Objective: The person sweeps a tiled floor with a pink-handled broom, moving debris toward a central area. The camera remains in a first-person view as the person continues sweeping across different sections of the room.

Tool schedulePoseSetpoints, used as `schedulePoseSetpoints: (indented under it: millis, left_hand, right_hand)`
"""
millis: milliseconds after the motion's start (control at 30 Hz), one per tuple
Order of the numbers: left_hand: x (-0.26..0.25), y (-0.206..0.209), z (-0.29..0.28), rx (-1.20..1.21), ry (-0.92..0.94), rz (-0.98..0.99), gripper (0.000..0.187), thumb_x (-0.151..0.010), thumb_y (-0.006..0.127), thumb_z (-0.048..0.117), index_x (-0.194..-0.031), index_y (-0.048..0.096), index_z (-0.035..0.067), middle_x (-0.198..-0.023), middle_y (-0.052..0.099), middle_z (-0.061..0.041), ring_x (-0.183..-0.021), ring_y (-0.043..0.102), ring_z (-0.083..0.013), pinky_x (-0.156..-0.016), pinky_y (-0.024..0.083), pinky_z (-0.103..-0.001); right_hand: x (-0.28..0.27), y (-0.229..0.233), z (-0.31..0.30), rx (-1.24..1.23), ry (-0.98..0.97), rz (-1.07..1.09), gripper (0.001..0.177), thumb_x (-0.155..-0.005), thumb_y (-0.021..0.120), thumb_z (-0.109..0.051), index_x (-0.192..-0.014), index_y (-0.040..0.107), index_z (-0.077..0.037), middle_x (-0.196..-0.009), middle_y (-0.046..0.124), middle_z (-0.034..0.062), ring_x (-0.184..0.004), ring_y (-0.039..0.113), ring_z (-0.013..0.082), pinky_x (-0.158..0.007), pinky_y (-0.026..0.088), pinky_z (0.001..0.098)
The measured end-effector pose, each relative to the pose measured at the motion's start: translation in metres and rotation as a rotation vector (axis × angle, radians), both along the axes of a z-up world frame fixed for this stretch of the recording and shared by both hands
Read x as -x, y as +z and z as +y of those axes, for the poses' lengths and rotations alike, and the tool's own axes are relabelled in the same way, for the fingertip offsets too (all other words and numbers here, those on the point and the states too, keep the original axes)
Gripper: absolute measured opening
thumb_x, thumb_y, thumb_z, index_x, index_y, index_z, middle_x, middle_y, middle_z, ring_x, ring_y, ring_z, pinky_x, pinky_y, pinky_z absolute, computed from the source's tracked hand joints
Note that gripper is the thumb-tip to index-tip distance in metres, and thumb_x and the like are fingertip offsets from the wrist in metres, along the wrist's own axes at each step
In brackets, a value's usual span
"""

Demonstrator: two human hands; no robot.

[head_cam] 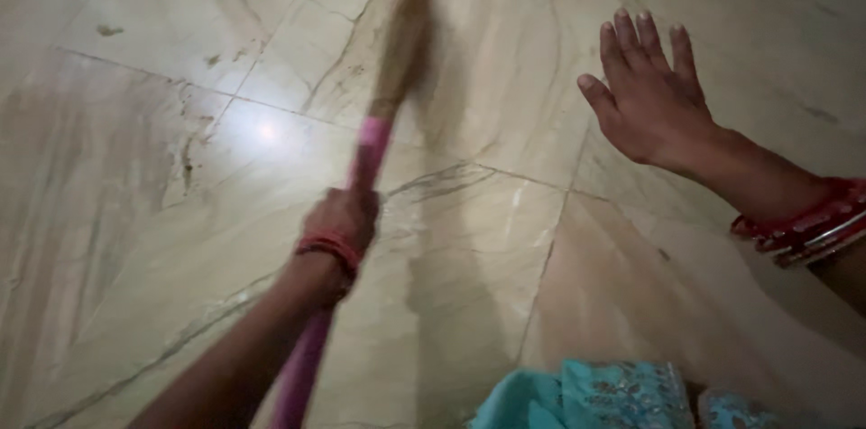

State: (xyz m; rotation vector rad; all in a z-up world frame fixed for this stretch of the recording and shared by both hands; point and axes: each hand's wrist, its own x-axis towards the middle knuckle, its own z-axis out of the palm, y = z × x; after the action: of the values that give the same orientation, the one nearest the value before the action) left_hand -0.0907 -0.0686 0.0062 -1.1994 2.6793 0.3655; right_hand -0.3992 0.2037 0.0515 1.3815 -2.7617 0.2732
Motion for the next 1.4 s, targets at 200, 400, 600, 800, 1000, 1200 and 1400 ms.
schedulePoseSetpoints:
  millis: [200, 400, 600, 800, 1000, 1200, 1400]
  left_hand:
    - [0.004, -0.011, 0.062, -0.125, -0.197, -0.041, 0.069, -0.100, 0.049, 0.042, -0.160, 0.015, 0.041, -0.119, 0.062, -0.028, -0.097, 0.068, -0.0499, -0.084, 0.056, -0.058]
    - [-0.018, -0.002, -0.002, -0.088, -0.051, -0.128, 0.077, -0.106, 0.046, 0.039, -0.164, -0.004, 0.043, -0.128, 0.058, -0.034, -0.108, 0.065, -0.0524, -0.094, 0.054, -0.057]
    - [-0.028, 0.012, -0.071, 0.015, 0.069, -0.058, 0.083, -0.102, 0.050, 0.040, -0.164, -0.004, 0.033, -0.125, 0.063, -0.032, -0.108, 0.066, -0.0516, -0.093, 0.053, -0.058]
    - [-0.033, -0.001, -0.025, -0.001, 0.045, 0.029, 0.087, -0.102, 0.052, 0.044, -0.164, -0.008, 0.032, -0.124, 0.061, -0.033, -0.100, 0.067, -0.0523, -0.088, 0.054, -0.060]
    - [-0.030, -0.019, 0.015, -0.120, -0.095, -0.018, 0.081, -0.102, 0.049, 0.035, -0.163, -0.004, 0.036, -0.128, 0.055, -0.032, -0.100, 0.067, -0.0523, -0.089, 0.055, -0.057]
    - [-0.030, -0.013, -0.061, 0.004, 0.034, -0.076, 0.080, -0.102, 0.053, 0.036, -0.164, 0.002, 0.034, -0.129, 0.057, -0.033, -0.108, 0.064, -0.0518, -0.093, 0.053, -0.057]
    - [-0.052, 0.002, -0.086, 0.022, 0.253, -0.038, 0.085, -0.100, 0.055, 0.044, -0.166, 0.002, 0.031, -0.120, 0.068, -0.030, -0.106, 0.068, -0.0484, -0.093, 0.053, -0.057]
  right_hand:
    - [-0.017, -0.012, -0.025, -0.004, 0.047, 0.049, 0.075, -0.104, 0.022, -0.050, -0.160, 0.013, 0.000, -0.169, 0.009, 0.0185, -0.156, 0.002, 0.0343, -0.122, -0.002, 0.0539]
    - [-0.026, -0.016, -0.029, -0.021, 0.085, 0.014, 0.076, -0.106, 0.022, -0.051, -0.160, 0.013, 0.001, -0.168, 0.009, 0.0198, -0.156, 0.003, 0.0349, -0.121, -0.002, 0.0543]
    - [-0.031, -0.014, -0.026, -0.014, 0.096, -0.015, 0.077, -0.103, 0.024, -0.050, -0.160, 0.013, 0.000, -0.169, 0.009, 0.0186, -0.156, 0.004, 0.0344, -0.122, -0.002, 0.0546]
    - [-0.018, -0.021, -0.017, -0.031, 0.106, 0.000, 0.076, -0.105, 0.023, -0.050, -0.160, 0.011, 0.001, -0.167, 0.008, 0.0209, -0.155, 0.002, 0.0361, -0.121, -0.003, 0.0564]
    - [-0.018, -0.036, -0.021, -0.028, 0.144, 0.001, 0.075, -0.105, 0.023, -0.050, -0.159, 0.014, 0.000, -0.168, 0.010, 0.0199, -0.156, 0.003, 0.0361, -0.121, -0.001, 0.0567]
    - [-0.015, -0.043, -0.018, -0.024, 0.130, 0.068, 0.076, -0.104, 0.025, -0.050, -0.160, 0.016, 0.000, -0.168, 0.013, 0.0196, -0.156, 0.007, 0.0356, -0.122, 0.001, 0.0564]
    - [-0.009, -0.041, -0.009, -0.024, 0.114, 0.067, 0.077, -0.104, 0.025, -0.050, -0.159, 0.015, 0.002, -0.168, 0.012, 0.0196, -0.155, 0.007, 0.0361, -0.120, 0.000, 0.0574]
